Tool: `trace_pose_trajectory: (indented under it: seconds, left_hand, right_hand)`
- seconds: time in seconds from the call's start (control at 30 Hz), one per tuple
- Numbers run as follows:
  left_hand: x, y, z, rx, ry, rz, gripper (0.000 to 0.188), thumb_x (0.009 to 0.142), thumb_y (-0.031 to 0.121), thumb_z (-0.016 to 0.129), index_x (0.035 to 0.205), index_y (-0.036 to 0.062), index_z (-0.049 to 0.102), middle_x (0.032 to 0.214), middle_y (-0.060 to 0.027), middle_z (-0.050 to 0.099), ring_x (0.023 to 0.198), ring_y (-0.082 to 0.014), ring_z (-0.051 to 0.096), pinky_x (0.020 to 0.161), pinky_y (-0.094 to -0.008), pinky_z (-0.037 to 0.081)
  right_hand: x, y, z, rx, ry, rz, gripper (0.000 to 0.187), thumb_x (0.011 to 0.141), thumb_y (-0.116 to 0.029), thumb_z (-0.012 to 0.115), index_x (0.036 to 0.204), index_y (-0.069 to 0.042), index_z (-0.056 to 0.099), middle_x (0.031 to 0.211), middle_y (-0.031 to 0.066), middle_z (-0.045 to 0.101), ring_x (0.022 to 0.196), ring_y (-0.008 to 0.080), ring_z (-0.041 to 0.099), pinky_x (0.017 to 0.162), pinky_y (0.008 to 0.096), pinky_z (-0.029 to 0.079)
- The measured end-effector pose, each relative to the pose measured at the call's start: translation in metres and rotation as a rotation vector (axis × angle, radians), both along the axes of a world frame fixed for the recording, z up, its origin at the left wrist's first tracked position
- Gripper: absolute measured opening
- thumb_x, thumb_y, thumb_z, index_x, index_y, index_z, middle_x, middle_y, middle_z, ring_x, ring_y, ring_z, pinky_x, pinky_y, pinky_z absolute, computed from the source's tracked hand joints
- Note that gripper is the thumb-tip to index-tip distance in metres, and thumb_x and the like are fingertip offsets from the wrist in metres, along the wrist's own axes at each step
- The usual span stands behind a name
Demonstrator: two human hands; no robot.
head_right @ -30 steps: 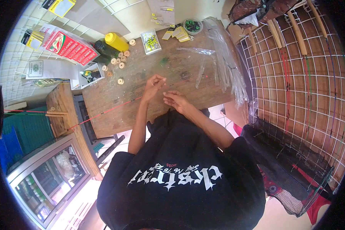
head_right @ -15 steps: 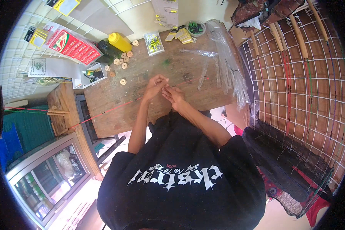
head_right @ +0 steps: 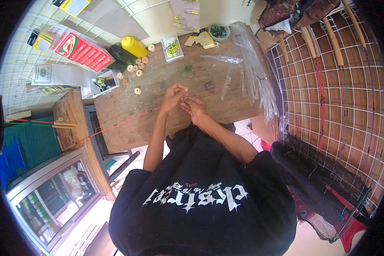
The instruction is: Attach small components and a float to a fishing line on a rod.
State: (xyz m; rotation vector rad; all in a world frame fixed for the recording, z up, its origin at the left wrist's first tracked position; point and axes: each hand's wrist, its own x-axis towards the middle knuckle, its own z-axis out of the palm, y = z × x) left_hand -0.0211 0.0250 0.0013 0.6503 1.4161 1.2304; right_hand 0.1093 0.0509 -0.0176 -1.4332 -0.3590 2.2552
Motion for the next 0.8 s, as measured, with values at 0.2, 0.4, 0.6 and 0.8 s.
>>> trace_pose_trajectory:
  seconds: [0.2,0.4,0.6,0.8]
  left_hand:
    - [-0.002,-0.001,-0.003,0.049,0.058,0.001,0.019,0.089,0.022,0.065,0.093,0.0048,0.059,0.078,-0.0021,0.062,0.066,-0.0066,0.054,0.058,-0.0215,0.043]
    - [0.0,-0.004,-0.002,0.042,0.11,0.061,0.014,0.089,0.016,0.065,0.091,0.0032,0.06,0.077,-0.0025,0.062,0.07,-0.0073,0.055,0.059,-0.0223,0.043]
    - [-0.001,-0.008,-0.007,0.06,0.158,0.067,0.019,0.089,0.024,0.065,0.092,0.0058,0.06,0.08,0.0006,0.061,0.073,-0.0061,0.054,0.062,-0.0229,0.044]
    - [0.001,-0.013,0.001,-0.059,0.447,0.09,0.017,0.089,0.018,0.063,0.091,0.0016,0.059,0.076,-0.0044,0.064,0.068,-0.0098,0.057,0.061,-0.0262,0.044]
  right_hand:
    - [0.002,0.001,-0.007,0.005,0.082,0.032,0.007,0.09,-0.008,0.059,0.095,-0.003,0.056,0.095,0.0131,0.067,0.082,0.0208,0.066,0.081,0.0345,0.056]
    - [0.01,0.006,-0.008,-0.056,0.158,0.029,0.006,0.091,-0.008,0.059,0.093,-0.004,0.056,0.095,0.0111,0.065,0.083,0.0219,0.065,0.081,0.0344,0.056]
    - [0.021,0.012,-0.016,-0.044,0.156,0.009,0.009,0.089,-0.008,0.063,0.094,-0.005,0.056,0.093,0.0094,0.064,0.085,0.0213,0.064,0.084,0.0344,0.055]
    - [0.024,0.013,-0.013,-0.012,0.152,0.037,0.009,0.088,-0.004,0.063,0.094,-0.005,0.057,0.091,0.0076,0.064,0.084,0.0199,0.064,0.084,0.0341,0.055]
